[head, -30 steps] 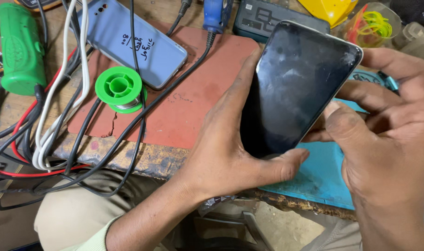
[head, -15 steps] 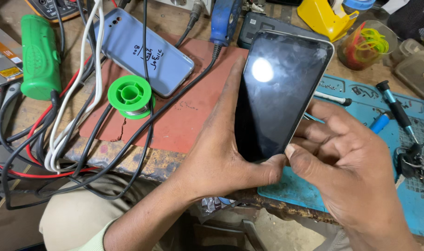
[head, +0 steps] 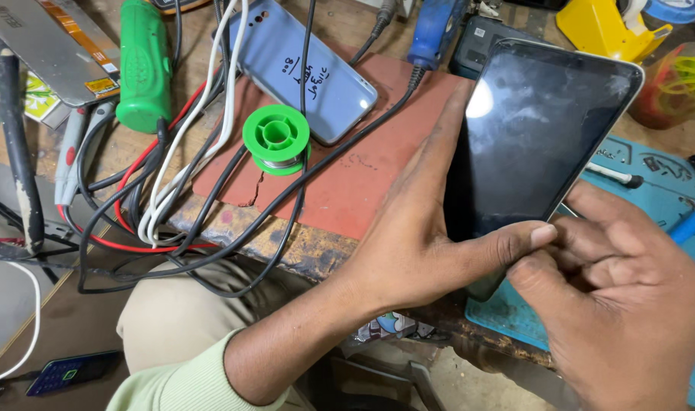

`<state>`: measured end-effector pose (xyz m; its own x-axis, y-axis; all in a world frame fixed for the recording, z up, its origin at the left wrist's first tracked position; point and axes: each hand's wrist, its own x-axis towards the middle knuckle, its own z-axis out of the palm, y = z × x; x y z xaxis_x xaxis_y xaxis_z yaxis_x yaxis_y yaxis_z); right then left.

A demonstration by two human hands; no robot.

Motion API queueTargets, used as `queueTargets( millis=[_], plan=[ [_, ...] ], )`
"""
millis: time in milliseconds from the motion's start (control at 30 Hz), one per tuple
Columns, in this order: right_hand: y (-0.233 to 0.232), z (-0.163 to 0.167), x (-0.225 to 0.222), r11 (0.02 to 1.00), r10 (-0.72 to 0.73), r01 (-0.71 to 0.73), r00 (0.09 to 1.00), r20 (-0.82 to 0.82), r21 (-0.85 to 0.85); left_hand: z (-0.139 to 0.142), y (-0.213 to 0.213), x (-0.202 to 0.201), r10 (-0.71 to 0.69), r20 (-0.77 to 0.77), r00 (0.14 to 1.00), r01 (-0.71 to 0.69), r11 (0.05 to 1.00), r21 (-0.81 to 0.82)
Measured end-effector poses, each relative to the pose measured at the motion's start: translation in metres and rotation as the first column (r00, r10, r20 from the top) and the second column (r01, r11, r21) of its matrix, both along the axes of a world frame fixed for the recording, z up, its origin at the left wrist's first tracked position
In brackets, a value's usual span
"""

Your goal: The person uses a white plastic tool to pry and separate components around the camera module of a disassembled smartphone. They then use tweezers to remove small parts and adhesive residue from the camera area. Finally, they flip the phone over and inspect the front screen.

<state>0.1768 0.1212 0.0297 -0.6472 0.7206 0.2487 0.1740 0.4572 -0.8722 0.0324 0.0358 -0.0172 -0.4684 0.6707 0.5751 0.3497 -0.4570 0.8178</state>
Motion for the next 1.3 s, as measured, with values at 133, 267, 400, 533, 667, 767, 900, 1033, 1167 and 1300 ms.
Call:
queueTargets(
  millis=[133, 267, 400, 533, 667, 767, 900, 1033, 1167, 1300],
  plan=[
    [-0.003, 0.003, -0.005, 0.999, -0.026, 0.025, 1.0, 0.015, 0.036, 0.001, -0.001, 0.001, -0.035, 0.046, 0.998, 0.035, 0.999, 0.01],
    [-0.005, 0.006, -0.006, 0.999, -0.025, 0.025, 1.0, 0.006, 0.044, 0.002, -0.002, 0.001, -0.095, 0.106, 0.99, 0.093, 0.995, 0.029],
    [-0.007, 0.009, -0.008, 0.998, -0.004, 0.005, 1.0, -0.011, 0.058, 0.001, -0.001, 0.001, -0.1, 0.096, 0.99, 0.098, 0.995, 0.028],
    [-0.009, 0.011, -0.01, 0.995, -0.043, 0.041, 0.999, 0.024, 0.095, 0.001, -0.001, 0.001, -0.126, 0.113, 0.986, 0.124, 0.992, 0.021],
    [-0.008, 0.008, -0.008, 0.996, -0.045, 0.045, 0.999, -0.002, 0.078, 0.005, -0.002, 0.001, -0.122, 0.107, 0.987, 0.122, 0.992, 0.013],
    [-0.004, 0.003, -0.001, 1.0, -0.014, 0.014, 1.0, -0.013, -0.004, 0.009, -0.002, -0.001, -0.173, 0.232, 0.957, 0.176, 0.984, 0.008],
    [0.002, -0.004, 0.007, 0.993, 0.039, -0.037, 0.999, 0.016, -0.11, 0.009, 0.002, -0.004, -0.216, 0.306, 0.927, 0.198, 0.976, 0.088],
    [0.002, -0.013, 0.007, 0.997, -0.006, 0.006, 1.0, 0.01, -0.075, 0.005, 0.002, -0.002, -0.225, 0.298, 0.928, 0.209, 0.974, 0.087],
    [0.0, -0.021, 0.007, 0.997, -0.07, 0.07, 0.998, -0.003, 0.028, 0.004, 0.0, -0.002, -0.214, 0.251, 0.944, 0.209, 0.977, 0.046],
    [0.004, -0.016, 0.006, 0.993, -0.083, 0.084, 0.996, -0.014, 0.079, 0.011, -0.003, 0.0, -0.24, 0.259, 0.936, 0.233, 0.971, 0.057]
  ],
)
